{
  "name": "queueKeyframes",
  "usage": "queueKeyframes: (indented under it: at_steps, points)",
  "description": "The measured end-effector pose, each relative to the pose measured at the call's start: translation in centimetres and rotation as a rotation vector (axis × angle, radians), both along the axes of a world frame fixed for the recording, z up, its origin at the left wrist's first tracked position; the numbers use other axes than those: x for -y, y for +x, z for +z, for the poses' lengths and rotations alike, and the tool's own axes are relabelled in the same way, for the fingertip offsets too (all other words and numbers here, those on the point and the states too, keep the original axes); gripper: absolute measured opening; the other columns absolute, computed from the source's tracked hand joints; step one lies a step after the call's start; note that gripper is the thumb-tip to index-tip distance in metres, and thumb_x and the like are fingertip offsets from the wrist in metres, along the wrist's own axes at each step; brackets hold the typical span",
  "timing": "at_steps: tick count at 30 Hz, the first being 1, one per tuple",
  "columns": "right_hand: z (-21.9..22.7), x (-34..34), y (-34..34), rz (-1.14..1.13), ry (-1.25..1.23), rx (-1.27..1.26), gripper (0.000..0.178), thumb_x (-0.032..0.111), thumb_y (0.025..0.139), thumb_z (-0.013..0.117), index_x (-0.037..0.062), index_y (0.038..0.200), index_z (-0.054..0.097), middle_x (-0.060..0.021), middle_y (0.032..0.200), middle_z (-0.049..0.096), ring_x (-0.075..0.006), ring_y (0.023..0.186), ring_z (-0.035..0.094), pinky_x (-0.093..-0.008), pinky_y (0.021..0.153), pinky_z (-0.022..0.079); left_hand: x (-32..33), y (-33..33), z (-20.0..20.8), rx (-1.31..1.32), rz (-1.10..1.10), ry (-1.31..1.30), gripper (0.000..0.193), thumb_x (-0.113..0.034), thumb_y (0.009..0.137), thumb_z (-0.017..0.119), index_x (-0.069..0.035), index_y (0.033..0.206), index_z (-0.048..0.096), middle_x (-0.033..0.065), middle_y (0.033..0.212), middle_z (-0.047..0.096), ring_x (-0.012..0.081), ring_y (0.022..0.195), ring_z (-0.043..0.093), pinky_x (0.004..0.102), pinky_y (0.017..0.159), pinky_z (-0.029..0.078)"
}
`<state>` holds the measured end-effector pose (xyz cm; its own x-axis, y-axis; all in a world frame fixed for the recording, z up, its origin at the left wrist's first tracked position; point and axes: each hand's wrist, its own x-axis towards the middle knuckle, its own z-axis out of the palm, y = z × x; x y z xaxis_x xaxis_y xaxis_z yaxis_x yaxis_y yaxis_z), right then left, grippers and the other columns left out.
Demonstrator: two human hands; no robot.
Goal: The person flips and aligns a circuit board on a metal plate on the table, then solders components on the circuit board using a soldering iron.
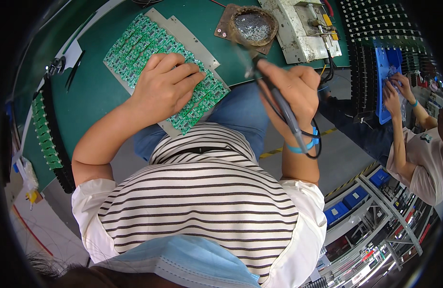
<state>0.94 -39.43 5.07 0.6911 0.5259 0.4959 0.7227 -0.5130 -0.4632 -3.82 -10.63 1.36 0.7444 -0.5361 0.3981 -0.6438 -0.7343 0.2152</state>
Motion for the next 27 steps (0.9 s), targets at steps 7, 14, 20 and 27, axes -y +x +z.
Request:
queueKeyframes:
  at_steps: [7,14,20,27]
  points:
    - [-0.7,-0.7,-0.3,-0.223,0.075,0.048,0.035,0.007,0.074,0.082,0.0089,0.109,0.082,0.0007,0.081,0.074,-0.0176,0.082,0.054,-0.0331,0.091,0.038,0.0,0.6,-0.5,0.099,0.023,-0.028,0.023,-0.013,0.080,0.073,-0.011,0.102,0.075,-0.0002,0.105,0.066,0.0200,0.100,0.055,0.0358,0.093,0.040]
    - [0.4,-1.2,-0.6,0.144,0.074,-0.199,0.036,0.005,0.074,0.082,0.0091,0.109,0.082,0.0010,0.082,0.074,-0.0169,0.082,0.053,-0.0328,0.091,0.037,-0.7,0.6,0.0,0.055,0.133,-0.032,0.028,-0.010,0.079,0.074,-0.011,0.107,0.078,-0.0003,0.110,0.070,0.0207,0.103,0.059,0.0379,0.096,0.041]
    - [-0.3,-1.8,-0.3,0.171,0.033,-0.151,0.037,0.004,0.070,0.081,0.0079,0.106,0.082,0.0001,0.081,0.074,-0.0184,0.082,0.052,-0.0323,0.092,0.038,-0.7,0.7,0.3,0.038,0.119,0.003,0.026,-0.011,0.079,0.074,-0.011,0.105,0.078,-0.0006,0.107,0.071,0.0209,0.102,0.059,0.0381,0.097,0.041]
    - [-0.4,-2.1,0.6,0.229,0.011,-0.116,0.037,0.004,0.070,0.082,0.0081,0.106,0.083,0.0005,0.079,0.073,-0.0182,0.082,0.052,-0.0329,0.091,0.039,-0.6,0.8,0.4,0.020,0.120,-0.014,0.025,-0.010,0.079,0.074,-0.010,0.103,0.079,-0.0001,0.107,0.071,0.0212,0.102,0.059,0.0383,0.097,0.041]
